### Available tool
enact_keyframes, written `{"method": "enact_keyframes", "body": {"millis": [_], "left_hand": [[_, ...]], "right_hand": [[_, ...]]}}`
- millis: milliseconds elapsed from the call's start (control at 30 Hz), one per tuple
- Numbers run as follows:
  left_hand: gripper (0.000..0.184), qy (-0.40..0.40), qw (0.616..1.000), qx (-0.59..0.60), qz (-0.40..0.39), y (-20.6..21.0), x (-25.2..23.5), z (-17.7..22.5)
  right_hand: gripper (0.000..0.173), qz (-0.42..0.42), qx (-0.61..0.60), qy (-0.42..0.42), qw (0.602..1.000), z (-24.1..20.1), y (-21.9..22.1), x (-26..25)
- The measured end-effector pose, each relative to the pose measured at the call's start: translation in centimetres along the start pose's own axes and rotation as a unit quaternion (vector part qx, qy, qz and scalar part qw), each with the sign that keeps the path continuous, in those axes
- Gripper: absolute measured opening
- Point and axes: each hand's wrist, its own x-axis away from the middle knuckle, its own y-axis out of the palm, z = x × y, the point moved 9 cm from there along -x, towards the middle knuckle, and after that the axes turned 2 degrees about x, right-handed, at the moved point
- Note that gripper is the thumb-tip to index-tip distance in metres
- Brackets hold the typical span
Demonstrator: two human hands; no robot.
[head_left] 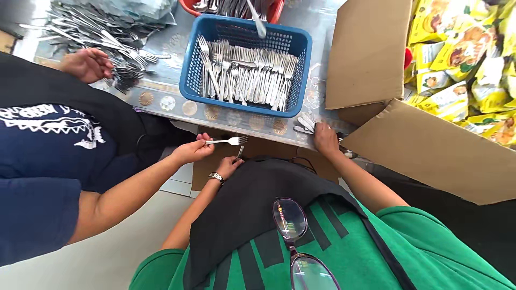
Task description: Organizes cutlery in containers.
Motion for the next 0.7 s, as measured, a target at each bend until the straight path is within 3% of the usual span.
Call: {"method": "enact_keyframes", "body": {"millis": [200, 333, 533, 600, 700], "left_hand": [[0.029, -0.013, 0.999, 0.027, 0.015, 0.7, -0.6, -1.9], [0.034, -0.042, 0.999, -0.003, 0.011, 0.7, -0.6, -3.1], [0.034, -0.074, 0.997, 0.010, 0.019, 0.4, 0.7, -4.4], [0.036, -0.093, 0.995, 0.023, 0.013, 0.3, 1.5, -4.9], [0.039, -0.119, 0.992, 0.030, 0.011, -0.2, 3.1, -6.6]], "right_hand": [[0.032, 0.037, 0.016, -0.019, 0.999, 0.7, 0.7, 0.2], [0.032, 0.044, 0.016, -0.132, 0.990, -1.6, 0.5, 0.6], [0.027, 0.032, -0.010, -0.244, 0.969, -11.2, 2.6, -0.1], [0.028, 0.014, -0.007, -0.243, 0.970, -15.5, 3.2, -1.7], [0.035, -0.083, -0.001, -0.206, 0.975, -22.0, 4.0, -4.5]]}}
